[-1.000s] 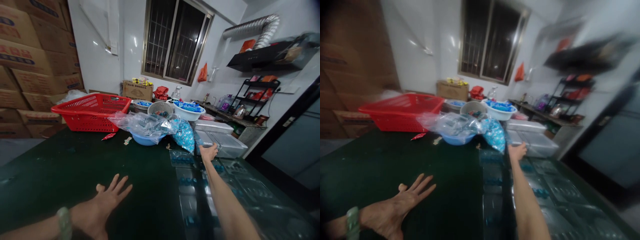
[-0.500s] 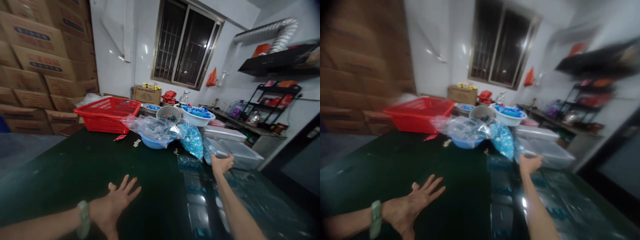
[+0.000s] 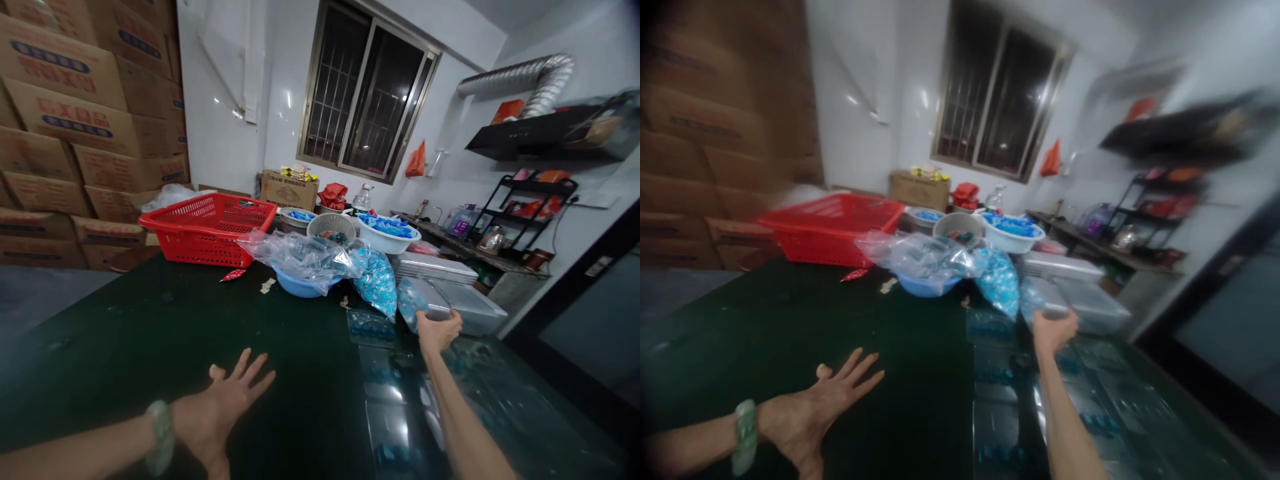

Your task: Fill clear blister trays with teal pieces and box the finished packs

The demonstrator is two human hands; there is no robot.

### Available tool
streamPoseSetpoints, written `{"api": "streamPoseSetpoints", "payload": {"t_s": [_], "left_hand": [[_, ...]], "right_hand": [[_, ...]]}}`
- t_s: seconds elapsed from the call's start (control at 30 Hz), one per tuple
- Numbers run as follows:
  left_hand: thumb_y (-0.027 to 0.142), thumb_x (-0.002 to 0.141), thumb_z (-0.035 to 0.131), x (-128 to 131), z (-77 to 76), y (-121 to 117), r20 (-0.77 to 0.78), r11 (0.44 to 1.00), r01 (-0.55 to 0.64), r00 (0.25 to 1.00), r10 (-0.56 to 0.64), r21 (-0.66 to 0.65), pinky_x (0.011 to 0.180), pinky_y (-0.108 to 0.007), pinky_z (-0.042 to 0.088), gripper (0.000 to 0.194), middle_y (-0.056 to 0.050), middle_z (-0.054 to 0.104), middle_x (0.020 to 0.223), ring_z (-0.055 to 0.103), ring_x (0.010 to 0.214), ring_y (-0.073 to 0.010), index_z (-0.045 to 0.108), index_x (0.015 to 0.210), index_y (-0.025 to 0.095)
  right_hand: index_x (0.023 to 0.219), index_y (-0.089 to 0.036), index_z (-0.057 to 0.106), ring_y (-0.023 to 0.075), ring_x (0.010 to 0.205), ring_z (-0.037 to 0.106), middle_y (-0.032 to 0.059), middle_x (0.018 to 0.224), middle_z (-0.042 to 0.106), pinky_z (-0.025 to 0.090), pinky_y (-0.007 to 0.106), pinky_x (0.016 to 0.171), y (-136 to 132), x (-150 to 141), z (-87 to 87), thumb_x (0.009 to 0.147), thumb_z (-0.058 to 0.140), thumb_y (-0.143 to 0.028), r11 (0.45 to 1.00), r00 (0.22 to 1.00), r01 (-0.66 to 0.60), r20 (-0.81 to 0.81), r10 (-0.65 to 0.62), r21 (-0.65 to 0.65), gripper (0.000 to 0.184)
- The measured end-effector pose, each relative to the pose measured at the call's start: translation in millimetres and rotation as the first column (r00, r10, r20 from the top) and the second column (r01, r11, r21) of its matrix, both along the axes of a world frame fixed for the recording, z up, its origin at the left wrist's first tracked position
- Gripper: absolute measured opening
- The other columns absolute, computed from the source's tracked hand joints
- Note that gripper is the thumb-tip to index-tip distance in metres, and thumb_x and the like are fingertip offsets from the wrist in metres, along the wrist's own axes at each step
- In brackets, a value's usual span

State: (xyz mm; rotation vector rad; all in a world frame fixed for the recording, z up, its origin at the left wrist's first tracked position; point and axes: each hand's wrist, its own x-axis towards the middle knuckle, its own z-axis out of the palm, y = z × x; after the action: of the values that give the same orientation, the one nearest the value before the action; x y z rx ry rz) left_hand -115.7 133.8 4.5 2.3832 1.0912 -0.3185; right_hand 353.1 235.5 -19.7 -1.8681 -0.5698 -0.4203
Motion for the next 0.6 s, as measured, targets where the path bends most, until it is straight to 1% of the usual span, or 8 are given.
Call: {"api": "streamPoseSetpoints", "payload": {"t_s": [0.13, 0.27, 0.43, 0.6], "left_hand": [[0.067, 0.03, 0.074, 2.5, -2.8, 0.9, -0.026, 1.0, -0.013, 1.0, 0.013, 0.008, 0.077, -0.072, -0.012, 0.14, -0.016, -0.019, 0.14, -0.028, 0.116, -0.0439, -0.004, 0.137, 0.023], [0.066, 0.03, 0.075, 3.2, -5.2, 1.1, -0.021, 1.0, -0.008, 1.0, 0.008, 0.022, 0.077, -0.073, -0.012, 0.14, -0.017, -0.018, 0.14, -0.028, 0.116, -0.0445, -0.004, 0.137, 0.022], [0.066, 0.032, 0.074, 0.1, -6.4, 1.8, 0.017, 1.0, 0.006, 1.0, -0.006, 0.02, 0.077, -0.073, -0.011, 0.137, -0.018, -0.018, 0.14, -0.028, 0.116, -0.045, -0.003, 0.138, 0.023], [0.067, 0.033, 0.073, -0.4, -7.0, 3.3, 0.04, 1.0, 0.016, 0.999, -0.017, 0.023, 0.075, -0.073, -0.012, 0.137, -0.018, -0.017, 0.14, -0.027, 0.115, -0.0463, -0.003, 0.138, 0.023]], "right_hand": [[0.122, -0.013, 0.035, 0.0354, 0.108, 0.044, 0.0186, 0.115, 0.045, 0.038, 0.047, 0.09, 1.3, 5.4, 6.8, 0.056, 0.065, -0.037, 0.997, 1.0, -0.018, -0.011, 0.019, 0.079, 0.077], [0.121, -0.013, 0.034, 0.035, 0.108, 0.044, 0.0177, 0.116, 0.043, 0.037, 0.048, 0.091, 3.0, 10.4, 9.3, 0.053, 0.067, -0.034, 0.983, 0.998, -0.028, -0.053, 0.038, 0.179, 0.078], [0.118, -0.013, 0.031, 0.0287, 0.1, 0.049, 0.0146, 0.111, 0.044, 0.04, 0.044, 0.09, 5.2, 10.6, 16.6, 0.054, 0.068, -0.033, 0.955, 0.99, -0.058, -0.104, 0.092, 0.292, 0.077], [0.115, -0.015, 0.031, 0.0239, 0.099, 0.049, 0.0093, 0.106, 0.044, 0.04, 0.041, 0.092, 10.4, 3.0, 29.3, 0.051, 0.07, -0.03, 0.92, 0.971, -0.112, -0.154, 0.181, 0.377, 0.076]]}}
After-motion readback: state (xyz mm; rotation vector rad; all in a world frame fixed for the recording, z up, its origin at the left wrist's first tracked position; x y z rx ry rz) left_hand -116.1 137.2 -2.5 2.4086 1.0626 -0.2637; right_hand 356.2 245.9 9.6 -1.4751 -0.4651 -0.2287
